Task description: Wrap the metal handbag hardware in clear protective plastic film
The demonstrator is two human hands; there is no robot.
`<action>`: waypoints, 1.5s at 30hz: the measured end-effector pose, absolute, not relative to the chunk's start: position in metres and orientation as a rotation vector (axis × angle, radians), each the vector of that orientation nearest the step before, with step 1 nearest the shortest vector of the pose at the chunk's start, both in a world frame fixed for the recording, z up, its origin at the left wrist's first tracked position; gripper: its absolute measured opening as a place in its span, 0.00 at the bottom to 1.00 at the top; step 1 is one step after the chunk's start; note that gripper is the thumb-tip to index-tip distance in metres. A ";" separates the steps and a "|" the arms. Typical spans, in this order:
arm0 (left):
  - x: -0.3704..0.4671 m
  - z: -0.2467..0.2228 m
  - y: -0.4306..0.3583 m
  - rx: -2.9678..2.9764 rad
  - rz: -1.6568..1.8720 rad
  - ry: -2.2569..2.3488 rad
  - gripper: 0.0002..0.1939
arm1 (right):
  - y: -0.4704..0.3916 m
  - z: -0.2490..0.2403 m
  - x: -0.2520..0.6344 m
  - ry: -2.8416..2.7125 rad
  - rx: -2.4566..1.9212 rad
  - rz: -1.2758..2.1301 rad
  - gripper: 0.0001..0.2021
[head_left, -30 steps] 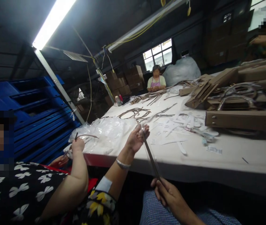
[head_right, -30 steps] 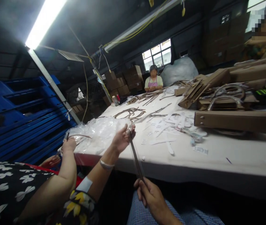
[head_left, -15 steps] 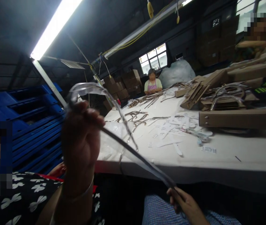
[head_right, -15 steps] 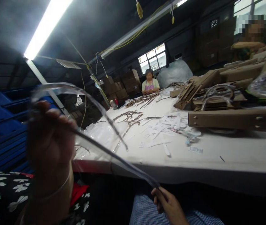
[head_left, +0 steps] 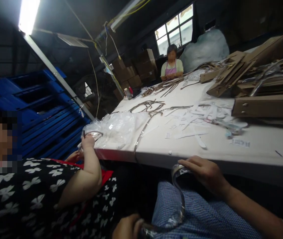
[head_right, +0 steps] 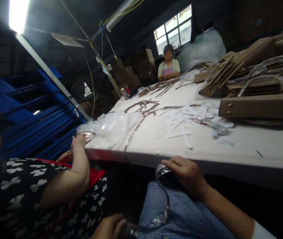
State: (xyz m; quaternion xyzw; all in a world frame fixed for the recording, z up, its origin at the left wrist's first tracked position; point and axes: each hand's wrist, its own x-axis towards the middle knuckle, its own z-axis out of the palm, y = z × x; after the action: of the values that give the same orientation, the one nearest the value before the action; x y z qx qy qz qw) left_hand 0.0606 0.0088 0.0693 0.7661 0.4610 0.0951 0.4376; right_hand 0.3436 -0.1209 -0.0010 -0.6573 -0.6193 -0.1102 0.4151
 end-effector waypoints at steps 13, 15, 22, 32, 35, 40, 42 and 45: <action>0.105 0.042 0.014 1.656 0.301 0.598 0.19 | -0.099 0.019 0.303 -1.652 -1.315 0.539 0.21; 0.101 0.043 0.015 1.717 0.307 0.599 0.15 | -0.109 0.015 0.309 -1.424 -1.314 0.816 0.28; 0.097 0.040 0.009 1.822 0.254 0.631 0.11 | -0.116 0.016 0.312 -0.995 -1.271 1.231 0.22; 0.100 0.035 0.012 2.452 0.387 0.418 0.10 | -0.114 0.015 0.310 -1.188 -1.535 0.788 0.22; 0.101 0.031 0.014 2.751 0.636 0.108 0.13 | -0.108 0.021 0.305 -1.314 -1.489 0.873 0.23; 0.097 0.027 0.015 2.827 0.868 -0.128 0.18 | -0.107 0.021 0.289 -1.090 -1.122 1.669 0.27; 0.095 0.023 0.016 2.829 0.920 -0.124 0.18 | -0.110 0.014 0.282 -0.849 -0.949 1.880 0.26; 0.091 0.016 0.018 2.821 0.992 -0.100 0.19 | -0.115 0.005 0.279 -0.650 -0.853 1.933 0.22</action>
State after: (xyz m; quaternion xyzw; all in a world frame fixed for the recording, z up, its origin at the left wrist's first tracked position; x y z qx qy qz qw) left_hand 0.0909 0.0183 0.0164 0.9402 -0.0333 0.3307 0.0746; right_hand 0.2788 -0.1151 0.0049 -0.3449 -0.2626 0.7813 0.4491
